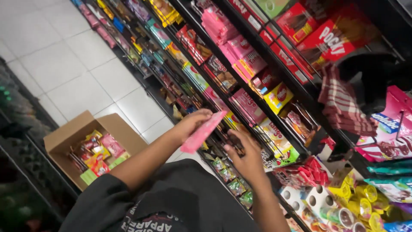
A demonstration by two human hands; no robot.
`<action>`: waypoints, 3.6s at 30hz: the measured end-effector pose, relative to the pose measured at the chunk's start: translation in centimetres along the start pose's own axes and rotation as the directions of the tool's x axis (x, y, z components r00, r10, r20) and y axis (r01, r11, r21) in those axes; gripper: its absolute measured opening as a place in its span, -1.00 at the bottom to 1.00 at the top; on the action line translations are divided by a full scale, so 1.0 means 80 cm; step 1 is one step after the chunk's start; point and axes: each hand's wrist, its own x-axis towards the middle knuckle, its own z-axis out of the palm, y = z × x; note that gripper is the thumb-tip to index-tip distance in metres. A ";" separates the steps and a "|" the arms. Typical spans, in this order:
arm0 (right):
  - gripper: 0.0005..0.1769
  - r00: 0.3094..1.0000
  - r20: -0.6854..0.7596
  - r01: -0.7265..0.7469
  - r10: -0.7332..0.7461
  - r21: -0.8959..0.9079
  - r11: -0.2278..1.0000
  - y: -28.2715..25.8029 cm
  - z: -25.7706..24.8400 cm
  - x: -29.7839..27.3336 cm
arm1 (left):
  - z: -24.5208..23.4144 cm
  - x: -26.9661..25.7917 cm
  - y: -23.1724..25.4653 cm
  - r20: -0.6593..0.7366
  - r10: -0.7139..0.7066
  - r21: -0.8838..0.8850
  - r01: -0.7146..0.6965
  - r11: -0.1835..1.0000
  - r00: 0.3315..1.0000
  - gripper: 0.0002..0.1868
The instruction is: Scanning snack packages with a handheld scanner and placing them onto grocery store shelves.
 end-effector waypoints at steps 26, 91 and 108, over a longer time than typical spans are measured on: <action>-0.47 0.995 0.095 0.021 -0.027 0.064 0.998 -0.012 0.163 0.116 | -0.124 -0.107 0.097 -0.035 -0.047 0.051 0.049 0.997 0.998 -0.61; -0.58 0.878 0.171 -0.467 0.447 0.511 0.722 0.143 0.015 0.102 | 0.024 0.064 0.260 -0.409 0.826 0.140 -0.868 0.476 0.387 -0.55; -0.58 0.867 0.212 -0.497 0.450 0.407 0.766 0.120 0.003 0.121 | 0.103 0.090 0.301 -0.089 0.811 0.579 -0.633 0.515 0.579 -0.47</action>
